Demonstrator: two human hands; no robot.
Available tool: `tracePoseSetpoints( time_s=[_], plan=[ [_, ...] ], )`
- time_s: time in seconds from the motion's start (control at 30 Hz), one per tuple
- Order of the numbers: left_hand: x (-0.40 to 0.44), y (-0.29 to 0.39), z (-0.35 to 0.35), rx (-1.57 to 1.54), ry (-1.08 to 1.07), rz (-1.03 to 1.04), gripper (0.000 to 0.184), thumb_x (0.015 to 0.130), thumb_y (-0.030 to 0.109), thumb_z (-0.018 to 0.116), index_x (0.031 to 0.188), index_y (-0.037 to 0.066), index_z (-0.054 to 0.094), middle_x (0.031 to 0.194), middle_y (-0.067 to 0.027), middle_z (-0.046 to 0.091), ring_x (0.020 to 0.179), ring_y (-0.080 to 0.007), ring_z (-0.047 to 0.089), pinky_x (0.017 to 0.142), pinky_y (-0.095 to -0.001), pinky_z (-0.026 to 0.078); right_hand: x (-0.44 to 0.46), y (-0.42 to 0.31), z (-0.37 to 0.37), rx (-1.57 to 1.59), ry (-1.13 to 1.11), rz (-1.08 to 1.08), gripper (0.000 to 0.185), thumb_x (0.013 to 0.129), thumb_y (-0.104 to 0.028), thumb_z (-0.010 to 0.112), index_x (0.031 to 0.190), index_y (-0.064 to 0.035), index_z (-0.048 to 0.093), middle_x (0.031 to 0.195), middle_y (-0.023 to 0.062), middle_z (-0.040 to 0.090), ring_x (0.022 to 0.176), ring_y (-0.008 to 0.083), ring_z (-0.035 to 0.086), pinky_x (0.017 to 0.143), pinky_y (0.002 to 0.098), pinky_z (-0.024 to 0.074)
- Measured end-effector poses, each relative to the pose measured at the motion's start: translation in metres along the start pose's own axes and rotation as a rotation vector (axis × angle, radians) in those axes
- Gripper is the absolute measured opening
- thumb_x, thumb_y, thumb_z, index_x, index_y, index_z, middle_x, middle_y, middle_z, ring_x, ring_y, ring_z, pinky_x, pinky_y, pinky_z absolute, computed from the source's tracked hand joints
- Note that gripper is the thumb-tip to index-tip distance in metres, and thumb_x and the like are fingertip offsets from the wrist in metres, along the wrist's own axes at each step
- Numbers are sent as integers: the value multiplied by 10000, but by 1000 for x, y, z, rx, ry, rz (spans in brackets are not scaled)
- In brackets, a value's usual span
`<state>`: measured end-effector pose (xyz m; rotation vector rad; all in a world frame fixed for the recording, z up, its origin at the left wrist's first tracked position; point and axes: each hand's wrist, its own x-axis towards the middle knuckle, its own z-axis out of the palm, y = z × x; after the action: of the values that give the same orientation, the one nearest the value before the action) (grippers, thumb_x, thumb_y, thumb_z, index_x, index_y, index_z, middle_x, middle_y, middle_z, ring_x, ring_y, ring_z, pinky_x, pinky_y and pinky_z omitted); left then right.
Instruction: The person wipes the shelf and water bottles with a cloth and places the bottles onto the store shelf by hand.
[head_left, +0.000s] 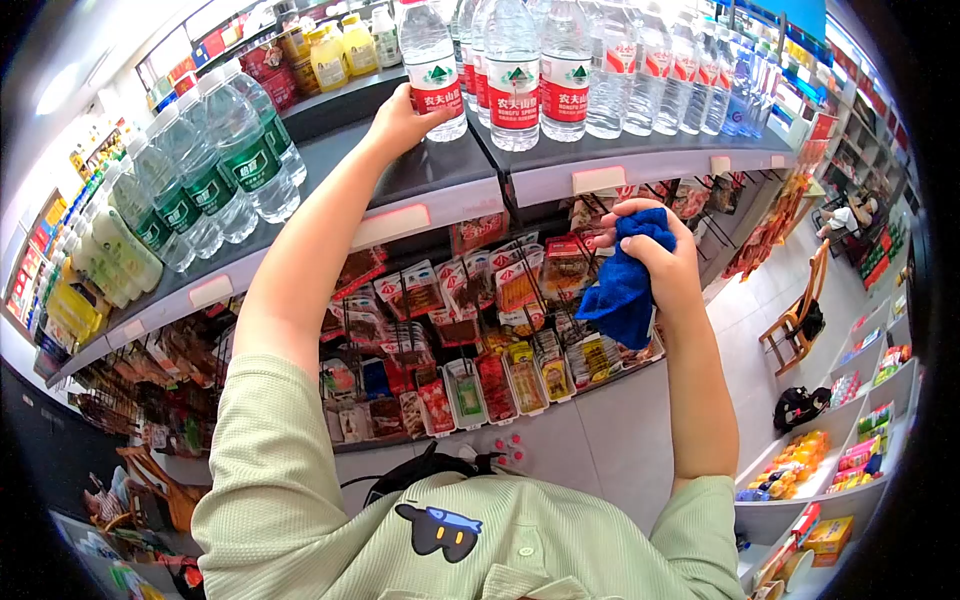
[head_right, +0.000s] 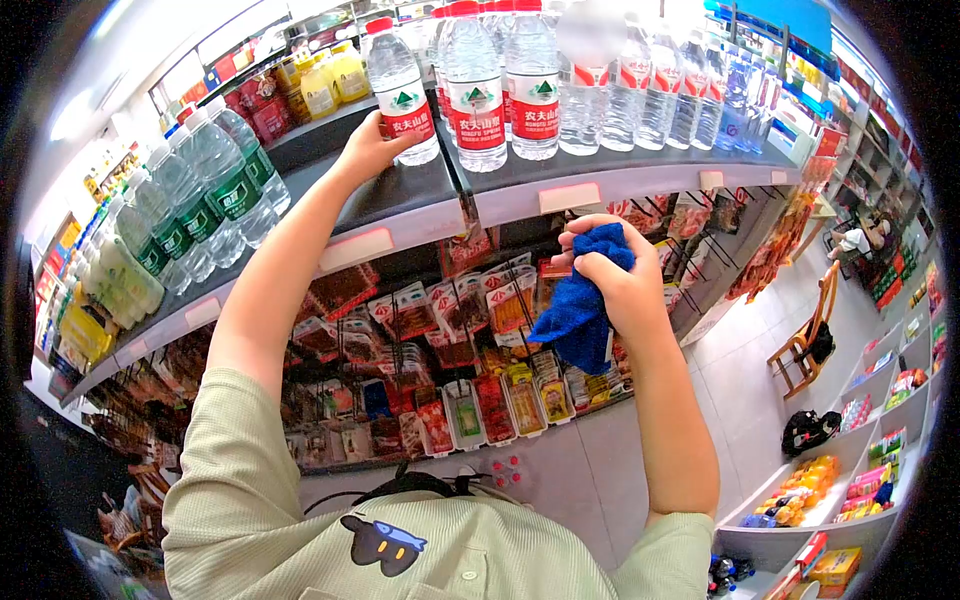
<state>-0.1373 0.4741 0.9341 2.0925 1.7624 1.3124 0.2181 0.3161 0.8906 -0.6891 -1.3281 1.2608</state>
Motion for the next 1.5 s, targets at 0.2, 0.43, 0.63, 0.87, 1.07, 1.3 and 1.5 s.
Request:
tracePoseSetpoints(
  time_s=[0.2,0.43,0.63,0.87,1.07,1.3,1.5],
  plan=[
    [-28,17,-25,-13,14,-126,763,734,380,777,1256,-81,464,1066,-178,634,939,-216,633,809,-304,510,-20,14,-19,-55,41,61,335,748,49,528,1076,13,583,1017,131,641,861,211,666,751,321,538],
    [-221,67,-26,-668,-420,-20,117,890,120,601,896,7,573,775,-26,607,692,-84,578,600,-231,471,-108,129,-107,-114,211,517,447,733,26,524,1178,-7,553,1035,118,601,802,241,671,657,327,541],
    [-360,-15,109,-665,-919,-757,128,919,151,566,887,32,598,729,-16,606,636,-85,574,600,-247,492,-208,242,-119,-57,276,956,509,723,32,511,1229,-19,504,978,131,578,714,240,636,617,326,533],
    [-521,-96,238,-594,-973,-1287,174,916,228,558,970,71,607,816,-40,642,673,-136,616,631,-285,519,-328,376,-120,-33,364,1200,475,719,-21,592,1191,-23,532,814,78,575,657,174,584,583,299,489],
    [-645,-157,329,-370,-1048,-1463,241,897,266,541,1070,108,594,881,-23,637,738,-135,615,630,-288,493,-398,485,-126,-2,423,1350,515,700,-63,625,1206,-26,538,821,61,579,677,150,561,591,286,460],
    [-710,-204,425,-318,-1087,-1465,358,891,260,523,1218,115,553,1005,-50,637,871,-170,617,742,-336,516,-431,665,-126,-177,285,1318,607,699,-153,664,1269,-23,503,975,126,607,866,215,585,763,309,474],
    [-749,-251,522,-496,-960,-1468,461,909,368,493,1296,119,504,1150,-80,577,974,-203,575,758,-347,503,-413,730,-109,-277,149,1248,669,710,-206,687,1315,-24,467,1075,216,639,995,316,625,872,365,487]
  ],
)
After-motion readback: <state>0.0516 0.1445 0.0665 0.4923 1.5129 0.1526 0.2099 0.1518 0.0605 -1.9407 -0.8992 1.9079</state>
